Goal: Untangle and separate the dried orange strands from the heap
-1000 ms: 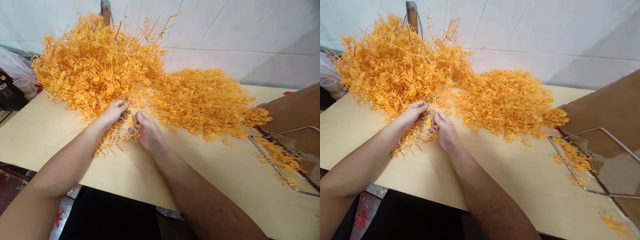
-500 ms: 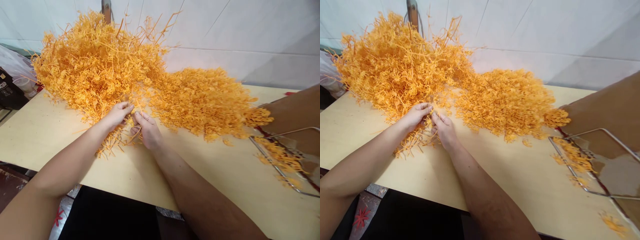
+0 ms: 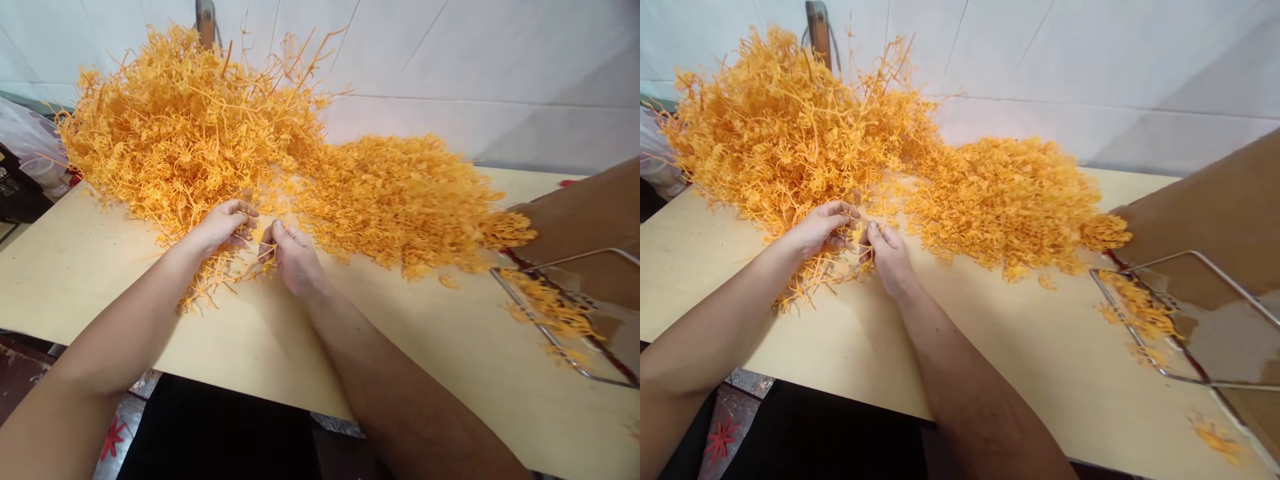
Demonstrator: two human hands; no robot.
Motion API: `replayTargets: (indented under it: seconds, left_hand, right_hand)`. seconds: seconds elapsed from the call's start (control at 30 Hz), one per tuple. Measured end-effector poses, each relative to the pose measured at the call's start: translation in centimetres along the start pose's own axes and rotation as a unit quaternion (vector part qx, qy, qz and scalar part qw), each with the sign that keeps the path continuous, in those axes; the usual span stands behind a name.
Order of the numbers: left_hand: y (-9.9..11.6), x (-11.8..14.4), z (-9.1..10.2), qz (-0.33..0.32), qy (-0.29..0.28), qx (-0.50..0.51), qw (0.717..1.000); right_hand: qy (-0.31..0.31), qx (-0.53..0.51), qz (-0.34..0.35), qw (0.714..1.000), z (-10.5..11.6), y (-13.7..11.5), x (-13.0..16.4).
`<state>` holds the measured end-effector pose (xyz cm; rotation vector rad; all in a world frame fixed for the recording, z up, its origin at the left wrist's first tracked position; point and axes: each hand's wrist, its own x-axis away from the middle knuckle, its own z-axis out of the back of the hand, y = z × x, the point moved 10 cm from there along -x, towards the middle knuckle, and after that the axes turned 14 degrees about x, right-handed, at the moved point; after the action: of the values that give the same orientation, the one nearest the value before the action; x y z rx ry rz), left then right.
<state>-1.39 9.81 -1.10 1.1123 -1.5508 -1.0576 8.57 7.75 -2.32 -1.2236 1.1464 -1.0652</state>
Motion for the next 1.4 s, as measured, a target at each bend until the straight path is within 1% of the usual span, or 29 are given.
replayTargets:
  seconds: [0.1,0.2,0.27,0.33,0.4,0.5,0.57,0.63,0.7,0.77,0.83,0.93,1.07,1.1,1.13,1.17,1.2,1.23,1.27,1.3,1.33,1.4]
  left_hand:
    - [0.2,0.4,-1.1,0.004,-0.072,-0.059,0.996]
    - [-0.2,0.8,-1.7,0.03,-0.136,-0.061,0.988]
    - [-0.2,1.1,-2.2,0.027,-0.178,-0.082,0.98]
    - [0.0,1.2,-2.3,0.003,-0.19,-0.123,0.974]
    - [0.3,1.0,-2.3,-0.025,-0.177,-0.147,0.973]
    - [0.9,0.6,-2.3,-0.068,-0.146,-0.141,0.977]
    - [1.3,0.3,-2.1,-0.089,-0.114,-0.135,0.98]
    - [1.4,0.1,-1.7,-0.095,-0.077,-0.128,0.984]
    - [1.2,0.0,-1.5,-0.088,-0.048,-0.11,0.989]
    - [0.8,0.0,-1.4,-0.072,-0.027,-0.066,0.995]
    - [0.2,0.1,-1.6,-0.048,-0.018,-0.006,0.999]
    - [-0.6,0.4,-2.3,-0.019,-0.01,0.073,0.997]
    - [-1.1,0.2,-2.9,-0.007,-0.007,0.121,0.993]
    - [-1.1,0.0,-2.7,-0.004,0.0,0.128,0.992]
    - [-1.1,-0.3,-2.1,-0.003,0.022,0.141,0.99]
    - [-1.2,-0.5,-1.2,0.0,0.053,0.158,0.986]
    - [-1.2,-0.7,-0.1,0.0,0.091,0.178,0.98]
    - [-1.0,-0.7,1.0,-0.006,0.13,0.196,0.972]
    - [-0.9,-0.7,1.8,-0.012,0.154,0.208,0.966]
    - [-0.5,-0.7,2.3,-0.025,0.162,0.206,0.965]
    - [-0.2,-0.7,2.2,-0.03,0.151,0.188,0.97]
    - [0.2,-0.6,0.9,-0.023,0.09,0.124,0.988]
  right_hand:
    - [-0.02,-0.01,-0.008,1.0,-0.5,0.2,0.1]
    - [-0.007,-0.018,-0.013,1.0,-0.2,0.2,0.1]
    - [0.002,-0.02,-0.013,1.0,0.0,0.3,0.0]
    - [0.004,-0.012,-0.008,1.0,0.1,0.3,-0.1]
    - [0.004,0.004,0.003,1.0,0.0,0.2,-0.1]
    - [-0.009,0.032,0.011,0.999,-0.4,-0.1,0.0]
    - [-0.034,0.04,-0.004,0.999,-0.9,-0.1,0.1]
    - [-0.058,0.034,-0.027,0.997,-1.3,0.0,0.3]
    - [-0.066,0.029,-0.045,0.996,-1.4,0.2,0.4]
    - [-0.063,0.02,-0.039,0.997,-1.3,0.0,0.4]
    - [-0.058,0.004,-0.012,0.998,-1.2,-0.5,0.3]
    - [-0.053,-0.01,0.028,0.998,-1.0,-1.1,0.1]
    - [-0.061,0.03,0.07,0.995,-0.8,-2.2,0.2]
    - [-0.06,0.047,0.085,0.993,-0.8,-2.7,0.5]
    - [-0.066,0.068,0.102,0.99,-1.2,-3.3,0.9]
    - [-0.086,0.092,0.121,0.985,-2.0,-3.9,1.5]
    - [-0.119,0.116,0.14,0.976,-3.2,-4.5,2.2]
    - [-0.165,0.142,0.157,0.963,-4.7,-4.8,3.0]
    - [-0.222,0.159,0.175,0.946,-6.4,-5.0,3.9]
    - [-0.261,0.16,0.185,0.934,-7.6,-5.1,4.5]
    - [-0.261,0.155,0.19,0.933,-8.0,-5.1,4.5]
    - [-0.234,0.137,0.169,0.948,-7.4,-4.5,3.5]
